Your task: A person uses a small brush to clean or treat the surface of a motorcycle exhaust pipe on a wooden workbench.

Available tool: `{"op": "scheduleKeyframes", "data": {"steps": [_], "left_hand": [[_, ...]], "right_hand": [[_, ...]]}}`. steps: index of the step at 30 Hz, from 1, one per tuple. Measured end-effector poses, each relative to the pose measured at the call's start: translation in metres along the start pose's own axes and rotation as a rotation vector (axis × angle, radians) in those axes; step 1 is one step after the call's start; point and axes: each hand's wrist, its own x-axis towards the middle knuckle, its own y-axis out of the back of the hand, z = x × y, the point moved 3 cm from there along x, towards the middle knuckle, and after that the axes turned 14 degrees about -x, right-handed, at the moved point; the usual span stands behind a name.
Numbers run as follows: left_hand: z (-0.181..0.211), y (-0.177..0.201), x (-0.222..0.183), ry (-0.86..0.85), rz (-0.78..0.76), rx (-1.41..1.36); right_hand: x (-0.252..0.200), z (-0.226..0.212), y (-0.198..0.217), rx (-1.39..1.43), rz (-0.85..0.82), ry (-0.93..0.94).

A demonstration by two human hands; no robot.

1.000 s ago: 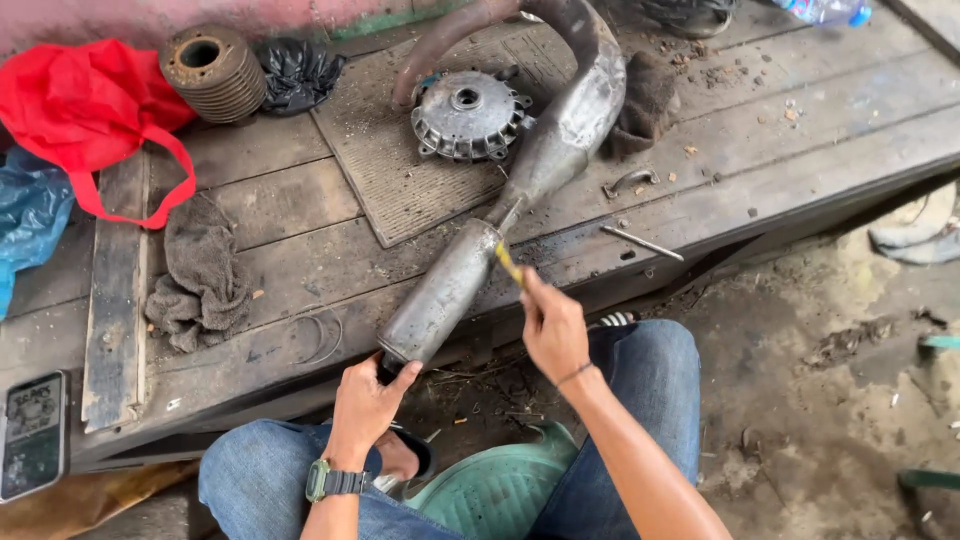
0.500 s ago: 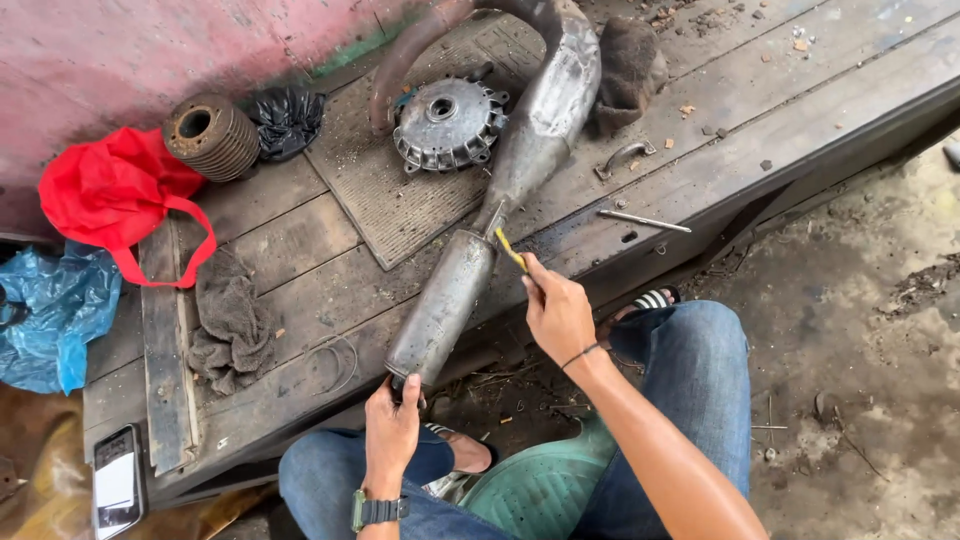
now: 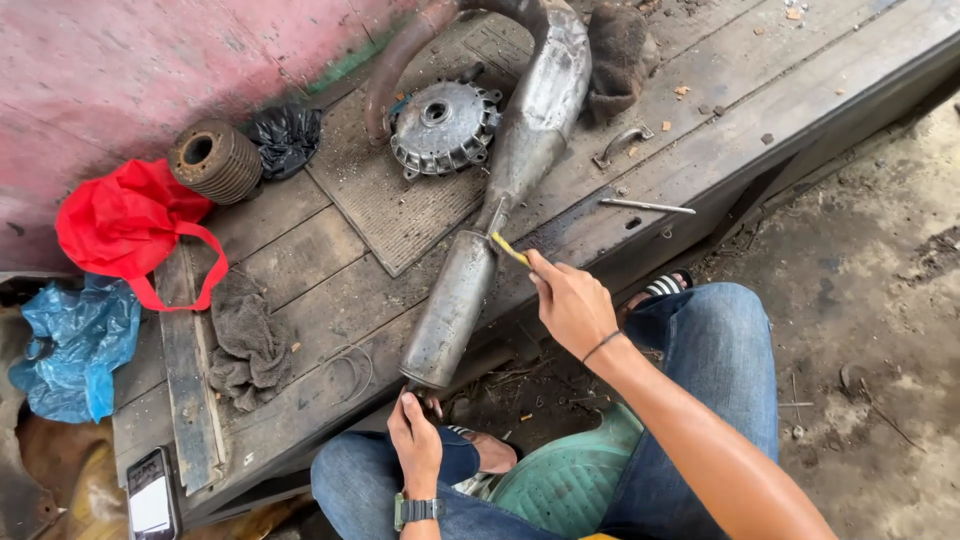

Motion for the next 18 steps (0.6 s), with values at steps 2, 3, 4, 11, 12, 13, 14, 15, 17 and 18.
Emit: {"op": "scheduleKeyframes", "data": {"steps": [2,3,4,11,12,13,14,15,17,18], "left_hand": [[-0.005,0.001,-0.001,-0.012,0.012,0.011],[-0.007,0.002,-0.002,-0.025,0.033,0.025],[-0.007,0.001,-0.003,-0.024,0.03,0.023],[0.003,-0.006,0.001,-0.078,-0.052,-0.044],[0.005,-0.006,0.0,-0.075,-0.062,-0.015],[0.007,-0.007,0.002,-0.074,-0.061,-0.026],[0.008,-0.008,0.005,-0.056,-0.065,-0.008],[0.007,-0.006,0.001,-0.03,-0.064,0.013],[0.011,-0.004,-0.003,-0.045,-0.062,0.033],[0.015,-0.004,-0.001,-0.068,-0.068,0.062]], "right_hand": [[-0.022,-0.033,0.019,0.038,-0.085,0.103],[-0.033,-0.052,0.028,0.081,-0.172,0.215],[-0.028,-0.054,0.038,0.078,-0.172,0.213],[-0.016,-0.051,0.036,-0.115,-0.233,0.095],[-0.029,-0.058,0.028,-0.173,-0.222,0.242],[-0.014,-0.059,0.043,-0.184,-0.222,0.244],[0.001,-0.056,0.057,-0.23,-0.267,0.132],[0.012,-0.055,0.07,-0.273,-0.319,0.022],[0.004,-0.066,0.069,-0.273,-0.342,0.075],[0.003,-0.072,0.069,-0.262,-0.357,0.122]]}}
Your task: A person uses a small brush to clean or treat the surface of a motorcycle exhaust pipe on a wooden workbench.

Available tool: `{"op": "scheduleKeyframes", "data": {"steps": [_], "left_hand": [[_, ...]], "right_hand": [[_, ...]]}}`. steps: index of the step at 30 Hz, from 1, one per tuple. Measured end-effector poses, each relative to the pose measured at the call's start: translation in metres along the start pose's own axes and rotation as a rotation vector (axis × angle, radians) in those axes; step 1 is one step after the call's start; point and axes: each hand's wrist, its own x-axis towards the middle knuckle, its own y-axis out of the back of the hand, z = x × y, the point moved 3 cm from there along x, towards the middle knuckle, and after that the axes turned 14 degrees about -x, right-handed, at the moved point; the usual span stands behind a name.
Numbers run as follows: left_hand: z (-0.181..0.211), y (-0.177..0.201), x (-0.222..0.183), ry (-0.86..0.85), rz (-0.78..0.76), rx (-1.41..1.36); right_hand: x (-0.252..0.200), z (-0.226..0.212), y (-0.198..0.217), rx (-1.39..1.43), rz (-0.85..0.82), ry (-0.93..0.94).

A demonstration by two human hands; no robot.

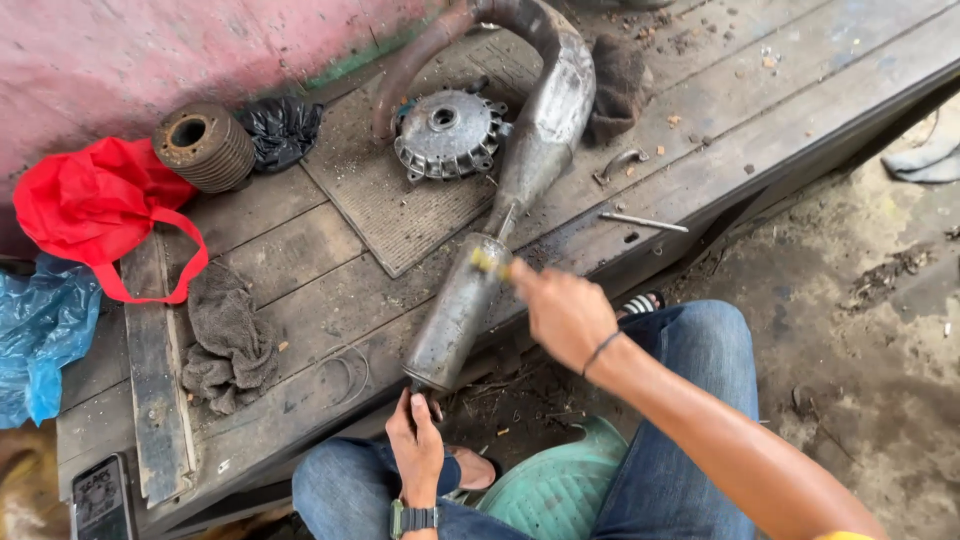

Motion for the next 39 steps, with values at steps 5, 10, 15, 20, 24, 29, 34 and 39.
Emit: {"op": "scheduleKeyframes", "data": {"steps": [5,10,15,20,24,29,34,39], "left_hand": [[-0.002,0.0,0.003,0.005,-0.027,-0.023],[-0.003,0.002,0.004,0.05,-0.046,-0.035],[0.001,0.002,0.007,0.012,-0.093,-0.05],[-0.003,0.004,0.007,0.039,-0.147,-0.129],[-0.003,0.004,0.005,0.063,-0.192,-0.145],[0.001,0.004,0.007,0.074,-0.219,-0.166],[0.005,0.003,0.009,0.082,-0.211,-0.195],[0.007,0.002,0.009,0.081,-0.243,-0.205]], "right_hand": [[0.024,0.008,0.012,-0.135,-0.079,-0.023],[0.012,-0.049,0.047,-0.191,-0.284,0.127],[0.059,-0.031,0.062,-0.498,-0.255,-0.005],[0.048,-0.063,0.067,-0.528,-0.373,0.131],[0.055,-0.067,0.07,-0.855,-0.313,0.083],[0.061,-0.078,0.06,-0.584,-0.411,0.158],[0.044,-0.104,0.064,-0.858,-0.364,0.188],[0.067,-0.093,0.047,-0.746,-0.294,0.125]]}}
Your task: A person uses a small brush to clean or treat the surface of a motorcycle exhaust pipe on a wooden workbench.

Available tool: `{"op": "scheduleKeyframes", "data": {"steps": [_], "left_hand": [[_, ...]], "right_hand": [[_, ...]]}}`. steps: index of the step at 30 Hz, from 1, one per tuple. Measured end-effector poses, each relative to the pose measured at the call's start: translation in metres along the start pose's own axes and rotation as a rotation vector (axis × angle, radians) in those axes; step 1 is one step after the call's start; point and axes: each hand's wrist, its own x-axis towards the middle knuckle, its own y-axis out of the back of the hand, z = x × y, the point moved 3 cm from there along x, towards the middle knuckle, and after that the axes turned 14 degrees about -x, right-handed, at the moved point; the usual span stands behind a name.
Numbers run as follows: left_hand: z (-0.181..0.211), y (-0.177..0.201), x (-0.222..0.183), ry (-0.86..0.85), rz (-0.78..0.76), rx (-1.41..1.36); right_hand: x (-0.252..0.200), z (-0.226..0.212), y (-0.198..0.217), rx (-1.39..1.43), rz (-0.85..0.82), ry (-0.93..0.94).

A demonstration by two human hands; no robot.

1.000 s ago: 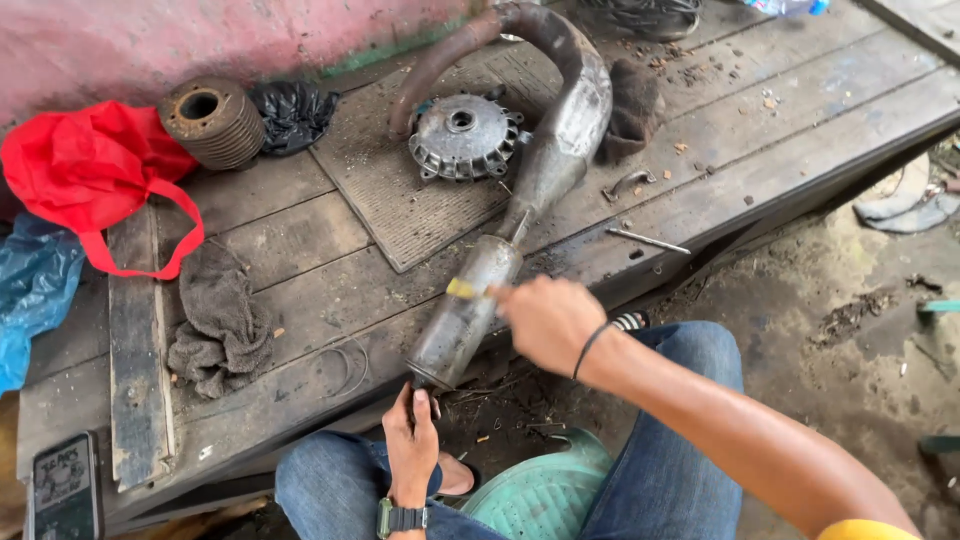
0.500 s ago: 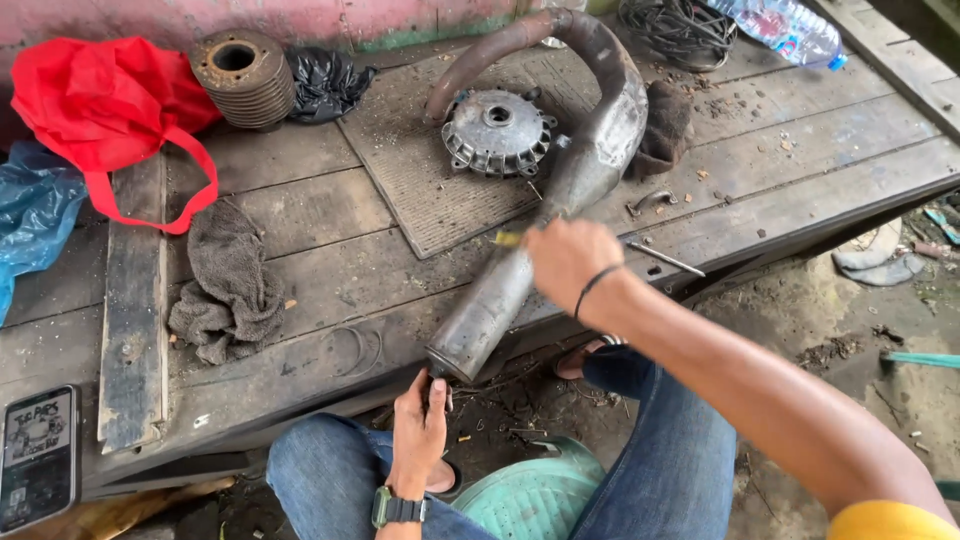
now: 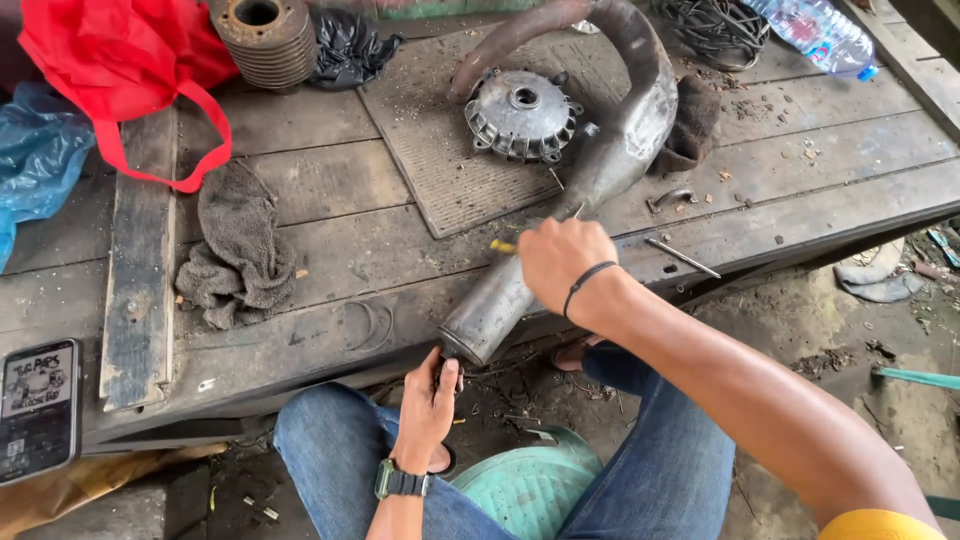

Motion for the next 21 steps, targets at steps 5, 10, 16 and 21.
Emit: {"op": "scheduleKeyframes", "data": {"steps": [5,10,16,21], "left_hand": [[0.0,0.001,0.0,-0.007,0.003,-0.003],[-0.004,0.001,0.002,-0.031,0.003,-0.022],[-0.009,0.002,0.003,-0.188,0.024,-0.047],[-0.018,0.002,0.006,-0.188,0.016,-0.057]], "right_hand": [[-0.021,-0.035,0.026,0.013,-0.091,0.238],[0.003,-0.041,0.013,-0.155,-0.07,0.119],[0.052,-0.046,-0.012,-0.18,0.184,0.012],[0.04,-0.052,-0.009,-0.099,0.146,0.123]]}}
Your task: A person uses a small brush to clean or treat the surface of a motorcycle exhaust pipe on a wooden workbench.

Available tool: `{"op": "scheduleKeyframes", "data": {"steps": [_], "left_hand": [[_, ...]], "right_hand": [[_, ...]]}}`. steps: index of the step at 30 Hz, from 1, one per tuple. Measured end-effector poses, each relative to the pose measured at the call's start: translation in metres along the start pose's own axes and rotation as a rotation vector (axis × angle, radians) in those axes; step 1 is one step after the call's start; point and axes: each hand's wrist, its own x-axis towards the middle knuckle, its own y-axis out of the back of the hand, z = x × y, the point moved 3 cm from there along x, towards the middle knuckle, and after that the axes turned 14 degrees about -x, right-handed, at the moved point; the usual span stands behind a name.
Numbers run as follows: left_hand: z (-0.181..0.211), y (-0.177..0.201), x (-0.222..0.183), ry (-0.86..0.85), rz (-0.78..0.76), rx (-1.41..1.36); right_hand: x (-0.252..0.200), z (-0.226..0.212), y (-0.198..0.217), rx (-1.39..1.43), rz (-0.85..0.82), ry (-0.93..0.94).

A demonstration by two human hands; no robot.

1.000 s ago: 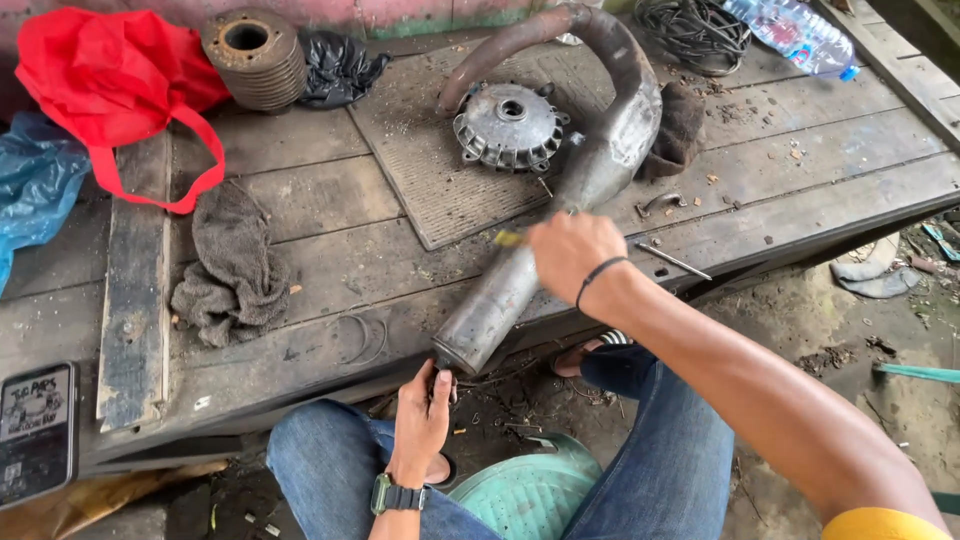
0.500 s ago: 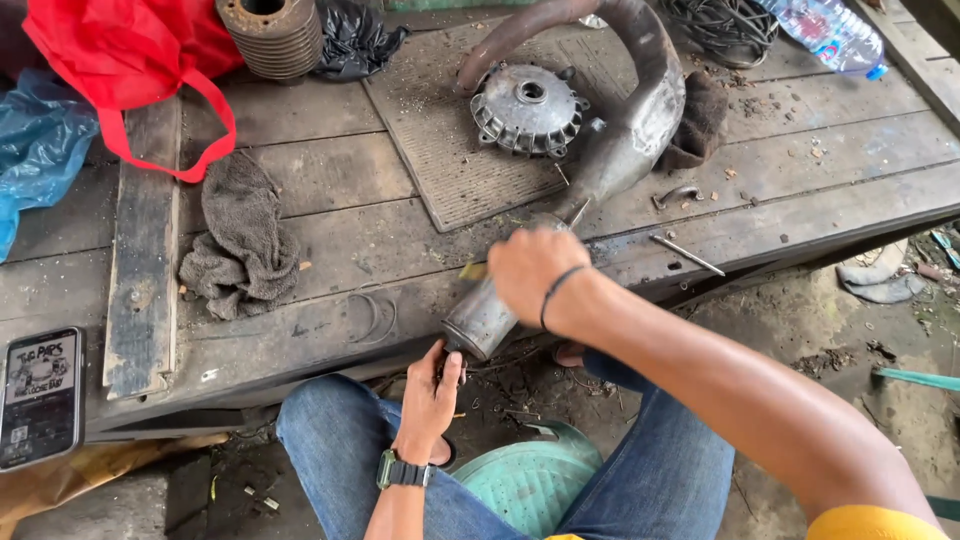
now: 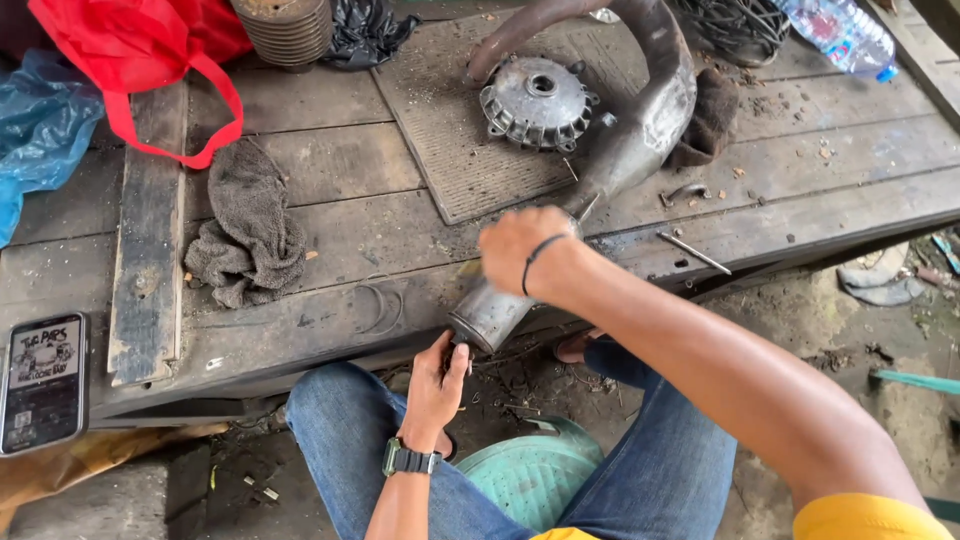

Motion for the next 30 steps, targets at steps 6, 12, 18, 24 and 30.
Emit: {"op": "scheduleKeyframes", "data": {"steps": [6,12,18,24,30], "left_hand": [[-0.001,0.001,-0.001,-0.018,0.0,0.018],[0.0,0.002,-0.001,-0.018,-0.022,0.03],[0.002,0.003,-0.002,-0.047,-0.015,-0.012],[0.005,0.0,-0.002,0.064,0.003,0.039],[0.006,0.0,-0.005,0.109,0.034,0.109]], "right_hand": [[-0.037,0.02,0.034,0.293,-0.231,0.114],[-0.076,0.046,-0.008,0.287,-0.051,-0.254],[-0.116,0.029,-0.024,0.379,0.085,-0.304],[-0.127,-0.005,-0.036,0.525,0.027,-0.031],[-0.132,0.019,-0.042,0.446,0.108,-0.273]]}}
